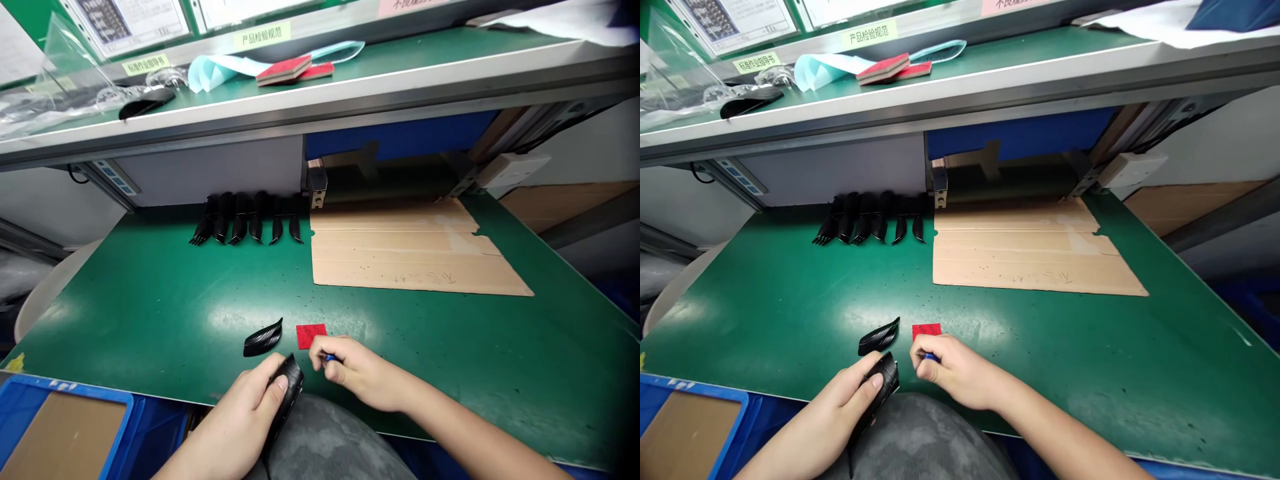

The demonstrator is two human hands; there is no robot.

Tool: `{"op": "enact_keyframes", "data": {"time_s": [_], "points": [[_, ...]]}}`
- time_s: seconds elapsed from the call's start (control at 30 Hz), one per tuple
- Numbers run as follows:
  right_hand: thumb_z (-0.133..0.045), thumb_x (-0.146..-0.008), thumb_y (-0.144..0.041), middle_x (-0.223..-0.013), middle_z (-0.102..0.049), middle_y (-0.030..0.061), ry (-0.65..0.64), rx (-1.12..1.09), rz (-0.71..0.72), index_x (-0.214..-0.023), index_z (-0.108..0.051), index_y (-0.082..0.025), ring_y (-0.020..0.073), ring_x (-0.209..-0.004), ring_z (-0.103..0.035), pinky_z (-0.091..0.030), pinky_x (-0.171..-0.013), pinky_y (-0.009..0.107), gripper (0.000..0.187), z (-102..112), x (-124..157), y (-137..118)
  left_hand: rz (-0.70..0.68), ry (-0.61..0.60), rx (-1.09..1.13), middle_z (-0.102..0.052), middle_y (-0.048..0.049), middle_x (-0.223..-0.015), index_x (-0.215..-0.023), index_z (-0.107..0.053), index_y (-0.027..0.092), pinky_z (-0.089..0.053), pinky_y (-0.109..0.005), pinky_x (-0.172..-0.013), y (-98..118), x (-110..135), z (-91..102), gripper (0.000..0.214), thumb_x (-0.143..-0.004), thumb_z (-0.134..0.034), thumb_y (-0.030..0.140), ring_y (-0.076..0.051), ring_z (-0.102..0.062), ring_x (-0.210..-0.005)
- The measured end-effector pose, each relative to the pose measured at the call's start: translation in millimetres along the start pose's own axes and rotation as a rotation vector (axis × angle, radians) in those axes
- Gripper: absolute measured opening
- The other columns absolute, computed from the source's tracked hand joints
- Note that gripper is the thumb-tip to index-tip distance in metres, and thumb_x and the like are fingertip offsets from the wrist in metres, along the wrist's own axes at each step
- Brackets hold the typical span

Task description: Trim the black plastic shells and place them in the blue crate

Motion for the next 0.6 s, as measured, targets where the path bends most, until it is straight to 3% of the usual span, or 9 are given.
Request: {"op": "enact_keyframes", "data": {"time_s": [0.07,0.13,0.23,0.33,0.43,0.6], "points": [[-0.03,-0.084,-0.071,-0.085,-0.055,0.0008,0.089,0.142,-0.01,-0.093,-0.052,-0.019,0.0145,-0.074,-0.047,-0.039,-0.07,0.028,0.057,-5,1,0,0.046,0.027,0.081,-0.052,-0.0079,-0.137,-0.135,-0.048,0.026,-0.027,-0.038,-0.106,-4,0,0.1,0.057,-0.086,-0.048,0.055,-0.028,-0.041,-0.126],[-0.031,-0.085,-0.07,-0.09,-0.058,0.0025,0.156,0.303,-0.006,-0.095,-0.052,-0.02,0.0162,-0.08,-0.05,-0.039,-0.074,0.03,0.055,-11,2,0,0.051,-0.005,0.171,-0.049,-0.008,-0.138,-0.139,-0.041,0.028,-0.035,-0.038,-0.1,-5,-1,-1.3,0.06,-0.086,-0.046,0.055,-0.026,-0.05,-0.115],[-0.028,-0.084,-0.071,-0.089,-0.059,0.004,0.191,0.511,0.033,-0.094,-0.053,-0.02,0.0187,-0.082,-0.05,-0.037,-0.076,0.033,0.058,-18,0,-1,0.059,-0.089,0.309,-0.063,-0.005,-0.107,-0.142,-0.032,0.029,-0.044,-0.032,-0.079,-4,-3,-4.7,0.06,-0.089,-0.041,0.055,-0.018,-0.058,-0.081],[-0.024,-0.082,-0.073,-0.086,-0.058,0.0051,0.203,0.722,0.064,-0.093,-0.056,-0.019,0.0192,-0.078,-0.049,-0.035,-0.071,0.033,0.063,-22,-2,-1,0.086,-0.102,0.428,-0.06,0.001,-0.072,-0.139,-0.035,0.022,-0.041,-0.028,-0.069,-5,-5,-8.3,0.059,-0.09,-0.042,0.054,-0.015,-0.055,-0.069],[-0.025,-0.082,-0.074,-0.084,-0.057,0.0052,0.225,0.884,0.053,-0.09,-0.058,-0.019,0.0192,-0.076,-0.048,-0.031,-0.068,0.033,0.064,-24,-4,0,0.08,-0.08,0.498,-0.061,-0.0003,-0.073,-0.136,-0.038,0.02,-0.041,-0.028,-0.067,-9,-6,-12.1,0.056,-0.09,-0.043,0.052,-0.015,-0.054,-0.067],[-0.028,-0.081,-0.075,-0.082,-0.056,0.005,0.273,1.003,0.039,-0.085,-0.057,-0.019,0.0194,-0.075,-0.044,-0.028,-0.068,0.034,0.064,-23,-5,-3,0.076,-0.022,0.411,-0.054,0.003,-0.061,-0.133,-0.039,0.017,-0.037,-0.027,-0.06,-11,-5,-16.5,0.055,-0.091,-0.041,0.052,-0.012,-0.047,-0.057]]}}
Point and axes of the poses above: each hand's wrist, its own x-axis away from the middle knuckle, its own z-axis out of the back of the hand, y = z × x, the point moved 2 cm from there along -x, towards the middle knuckle
